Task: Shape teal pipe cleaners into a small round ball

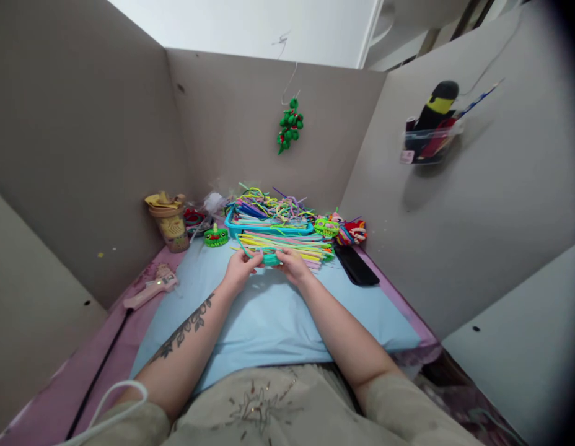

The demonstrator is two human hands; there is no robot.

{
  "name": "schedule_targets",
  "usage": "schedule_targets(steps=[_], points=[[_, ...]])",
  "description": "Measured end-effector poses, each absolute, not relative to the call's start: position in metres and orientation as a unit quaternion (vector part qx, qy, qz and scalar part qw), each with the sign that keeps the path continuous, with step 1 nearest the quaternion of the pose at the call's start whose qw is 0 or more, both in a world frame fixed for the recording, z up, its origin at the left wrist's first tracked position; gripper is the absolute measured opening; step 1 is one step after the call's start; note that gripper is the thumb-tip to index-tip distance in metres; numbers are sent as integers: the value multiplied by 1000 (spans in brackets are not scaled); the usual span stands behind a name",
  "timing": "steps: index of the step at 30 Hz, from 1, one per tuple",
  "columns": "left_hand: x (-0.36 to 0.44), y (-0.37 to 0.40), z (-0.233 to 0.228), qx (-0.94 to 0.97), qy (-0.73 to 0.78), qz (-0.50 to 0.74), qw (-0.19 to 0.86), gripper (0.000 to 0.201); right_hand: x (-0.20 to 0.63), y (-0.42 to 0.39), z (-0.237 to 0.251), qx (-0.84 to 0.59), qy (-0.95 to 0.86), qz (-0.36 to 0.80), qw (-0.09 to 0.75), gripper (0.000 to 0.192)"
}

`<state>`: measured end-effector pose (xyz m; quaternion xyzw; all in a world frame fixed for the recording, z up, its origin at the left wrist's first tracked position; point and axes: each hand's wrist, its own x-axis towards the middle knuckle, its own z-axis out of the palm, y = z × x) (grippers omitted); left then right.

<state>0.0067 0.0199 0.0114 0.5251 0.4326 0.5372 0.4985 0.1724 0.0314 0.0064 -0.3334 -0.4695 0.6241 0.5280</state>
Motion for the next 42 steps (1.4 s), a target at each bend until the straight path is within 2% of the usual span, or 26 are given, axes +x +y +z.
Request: schedule_targets(steps=[11,13,15,17,20,23,28,34,38,42], points=[[-6,29,9,461,475,583,471,43,169,36,-2,-402,-510,517,558,39],[-7,28,8,460,502,622,387,45,170,37,-4,-406,-522,507,552,39],[-8,25,9,506,505,650,257,44,170,38,-5,-412,-532,497,549,38],[-8,21,11,611,467,618,166,31,171,38,-6,-410,-546,485,546,36],[-5,18,12,732,419,526,109,16,171,38,-7,-393,-568,478,543,34],[-5,20,10,760,426,483,90,14,171,38,-6,-387,-571,485,537,33],[-13,25,10,749,447,473,123,14,173,37,-3,-384,-554,515,530,36],[-14,31,10,691,444,493,285,18,175,35,-2,-356,-544,552,522,38],[-15,35,10,642,449,496,374,29,177,35,-1,-346,-556,554,514,37],[-17,34,14,635,433,494,407,42,178,35,-1,-336,-568,561,500,38]])
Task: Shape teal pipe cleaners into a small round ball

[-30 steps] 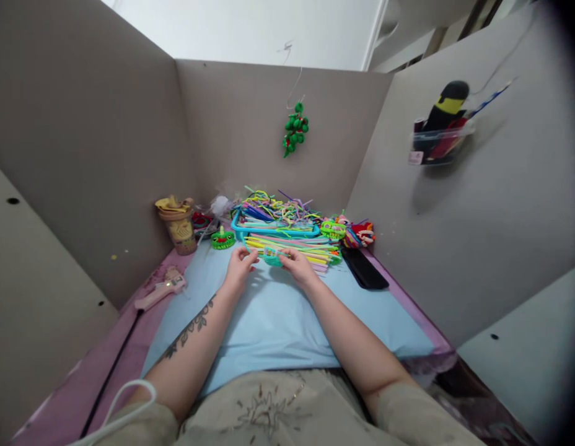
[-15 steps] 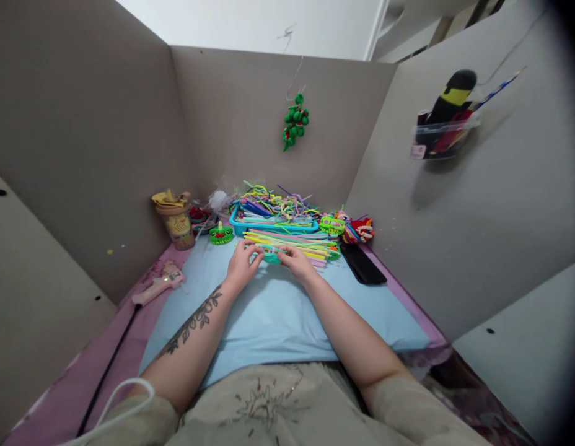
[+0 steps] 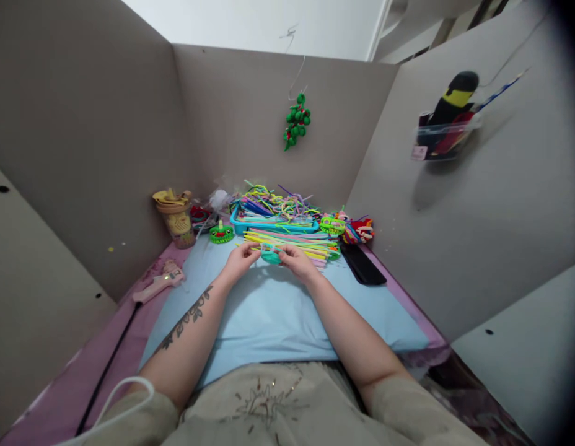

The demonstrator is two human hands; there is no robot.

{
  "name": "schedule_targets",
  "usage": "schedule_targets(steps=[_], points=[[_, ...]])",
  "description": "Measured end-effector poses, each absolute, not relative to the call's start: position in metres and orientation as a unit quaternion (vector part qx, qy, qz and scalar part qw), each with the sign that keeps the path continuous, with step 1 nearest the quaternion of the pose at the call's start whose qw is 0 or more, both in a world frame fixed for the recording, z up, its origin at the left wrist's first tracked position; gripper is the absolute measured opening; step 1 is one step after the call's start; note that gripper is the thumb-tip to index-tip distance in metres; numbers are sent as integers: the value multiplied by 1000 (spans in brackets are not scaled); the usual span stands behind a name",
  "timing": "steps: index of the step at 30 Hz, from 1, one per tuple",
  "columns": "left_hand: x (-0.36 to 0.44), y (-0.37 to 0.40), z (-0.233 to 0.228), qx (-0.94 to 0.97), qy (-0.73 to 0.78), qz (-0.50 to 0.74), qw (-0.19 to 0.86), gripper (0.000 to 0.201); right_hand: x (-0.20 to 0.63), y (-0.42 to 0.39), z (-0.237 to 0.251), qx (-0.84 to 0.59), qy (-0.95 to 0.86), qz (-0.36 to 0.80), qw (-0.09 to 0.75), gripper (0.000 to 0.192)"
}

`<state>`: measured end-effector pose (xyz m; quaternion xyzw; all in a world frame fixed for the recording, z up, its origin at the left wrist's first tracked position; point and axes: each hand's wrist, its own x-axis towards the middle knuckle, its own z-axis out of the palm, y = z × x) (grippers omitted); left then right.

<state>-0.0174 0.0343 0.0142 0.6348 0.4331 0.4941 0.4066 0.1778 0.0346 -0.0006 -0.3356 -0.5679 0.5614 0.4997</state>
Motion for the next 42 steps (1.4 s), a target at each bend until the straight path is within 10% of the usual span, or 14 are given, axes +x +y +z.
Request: schedule_targets(steps=[18,30,42], points=[[-14,24,20,619,428,462,469,32,180,37,1,-347,-507,600,512,35],[-11,32,9,737,428,474,219,19,178,35,-2,-377,-663,429,485,27],[-9,29,12,666,442,499,336,24,176,35,0,-352,-626,468,516,23]])
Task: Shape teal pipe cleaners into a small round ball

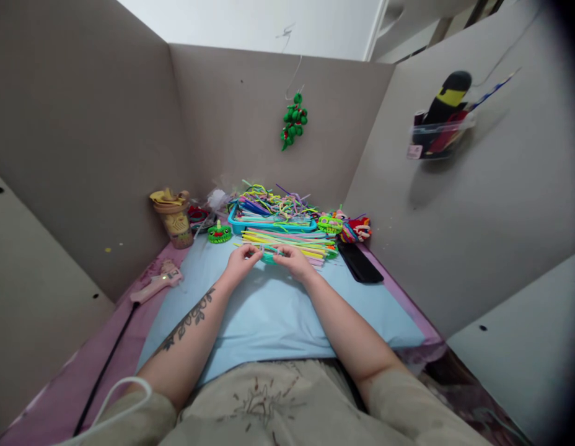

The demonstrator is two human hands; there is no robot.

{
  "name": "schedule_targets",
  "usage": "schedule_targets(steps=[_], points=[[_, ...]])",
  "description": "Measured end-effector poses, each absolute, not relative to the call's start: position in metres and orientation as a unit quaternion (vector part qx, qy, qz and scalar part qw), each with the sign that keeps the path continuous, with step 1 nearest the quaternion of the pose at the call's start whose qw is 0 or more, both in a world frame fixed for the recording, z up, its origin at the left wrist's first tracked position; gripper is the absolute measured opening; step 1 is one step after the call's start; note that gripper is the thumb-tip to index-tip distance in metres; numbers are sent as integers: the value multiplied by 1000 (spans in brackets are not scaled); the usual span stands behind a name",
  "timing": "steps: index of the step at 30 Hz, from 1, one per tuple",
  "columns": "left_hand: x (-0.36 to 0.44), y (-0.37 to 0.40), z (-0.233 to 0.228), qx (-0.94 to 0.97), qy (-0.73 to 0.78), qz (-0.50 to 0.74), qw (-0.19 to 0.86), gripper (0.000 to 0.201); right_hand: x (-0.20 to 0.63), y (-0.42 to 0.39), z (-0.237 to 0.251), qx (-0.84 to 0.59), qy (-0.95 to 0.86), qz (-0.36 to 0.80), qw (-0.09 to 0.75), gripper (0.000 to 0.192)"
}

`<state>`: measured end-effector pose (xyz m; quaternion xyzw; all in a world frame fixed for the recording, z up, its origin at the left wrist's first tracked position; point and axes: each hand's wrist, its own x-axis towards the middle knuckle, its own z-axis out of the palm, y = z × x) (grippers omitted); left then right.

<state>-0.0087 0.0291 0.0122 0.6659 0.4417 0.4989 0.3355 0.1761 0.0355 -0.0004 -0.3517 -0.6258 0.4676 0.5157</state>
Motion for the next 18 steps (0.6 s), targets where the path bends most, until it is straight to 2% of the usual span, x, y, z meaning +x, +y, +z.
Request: schedule_targets(steps=[6,18], points=[[-8,24,18,649,432,467,417,34,177,36,-1,-315,-616,505,516,22],[-8,22,17,660,373,466,456,33,179,30,2,-254,-618,577,469,21]])
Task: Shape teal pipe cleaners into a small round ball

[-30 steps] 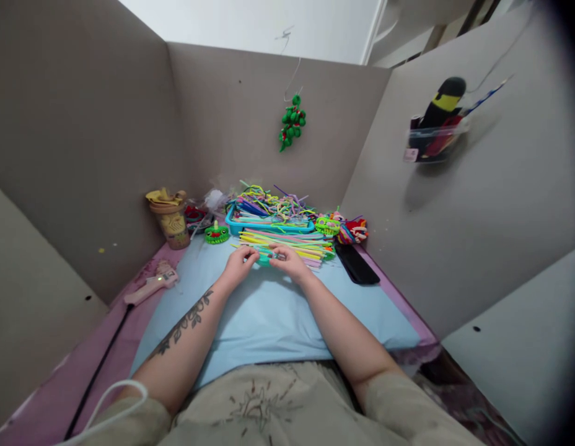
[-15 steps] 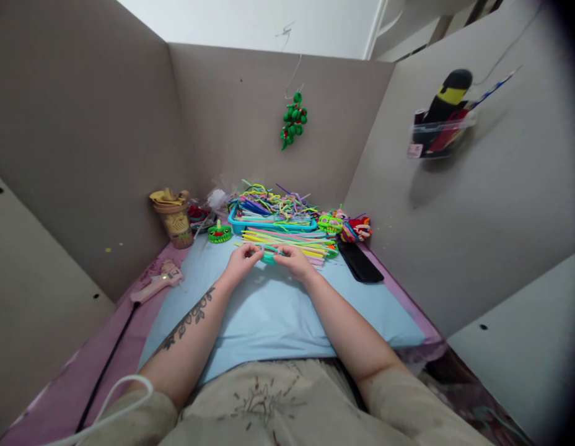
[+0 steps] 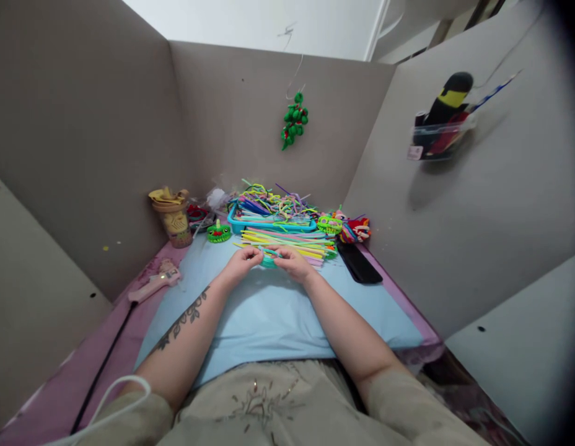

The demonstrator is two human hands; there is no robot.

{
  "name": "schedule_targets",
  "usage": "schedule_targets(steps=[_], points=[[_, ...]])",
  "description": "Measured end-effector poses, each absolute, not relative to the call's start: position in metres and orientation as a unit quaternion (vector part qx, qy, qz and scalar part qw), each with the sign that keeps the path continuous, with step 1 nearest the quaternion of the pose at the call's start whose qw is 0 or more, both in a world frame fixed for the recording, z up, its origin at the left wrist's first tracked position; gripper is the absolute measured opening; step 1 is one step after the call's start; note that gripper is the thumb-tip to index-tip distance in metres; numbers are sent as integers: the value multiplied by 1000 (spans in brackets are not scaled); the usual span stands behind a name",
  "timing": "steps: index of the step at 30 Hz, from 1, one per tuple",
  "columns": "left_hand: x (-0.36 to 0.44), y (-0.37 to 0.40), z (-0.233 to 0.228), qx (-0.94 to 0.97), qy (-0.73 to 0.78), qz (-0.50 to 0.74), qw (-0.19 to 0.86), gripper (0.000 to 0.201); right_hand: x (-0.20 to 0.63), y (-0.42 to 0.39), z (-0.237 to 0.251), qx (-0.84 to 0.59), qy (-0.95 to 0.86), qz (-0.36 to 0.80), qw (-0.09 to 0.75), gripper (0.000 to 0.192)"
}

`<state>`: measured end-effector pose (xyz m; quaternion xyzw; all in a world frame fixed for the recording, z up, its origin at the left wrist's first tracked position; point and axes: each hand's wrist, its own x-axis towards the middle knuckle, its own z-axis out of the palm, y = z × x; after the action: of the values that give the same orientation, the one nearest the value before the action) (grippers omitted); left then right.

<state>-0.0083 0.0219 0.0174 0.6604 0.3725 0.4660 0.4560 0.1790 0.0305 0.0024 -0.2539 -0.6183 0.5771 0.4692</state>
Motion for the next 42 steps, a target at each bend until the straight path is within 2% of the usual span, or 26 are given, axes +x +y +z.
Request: schedule_targets(steps=[5,8,11,13,17,24,35,38,42], points=[[-8,19,24,627,368,469,502,37,176,30,5,-255,-586,601,480,30],[-10,22,22,583,404,479,517,38,177,35,2,-287,-554,559,546,38],[-13,27,16,568,430,490,502,36,178,39,-1,-321,-566,454,609,28],[-13,29,14,583,431,496,479,36,178,39,-2,-342,-597,403,604,21],[-10,28,14,618,426,504,428,36,174,36,-2,-388,-629,358,571,21],[-2,28,9,643,431,500,389,32,166,40,-11,-410,-585,385,585,26],[0,32,3,633,419,525,385,31,160,34,-5,-430,-587,322,606,22],[-1,32,3,636,425,525,375,29,160,36,-7,-424,-571,348,612,20],[-2,32,6,649,435,526,334,25,160,38,-9,-405,-511,440,617,23]])
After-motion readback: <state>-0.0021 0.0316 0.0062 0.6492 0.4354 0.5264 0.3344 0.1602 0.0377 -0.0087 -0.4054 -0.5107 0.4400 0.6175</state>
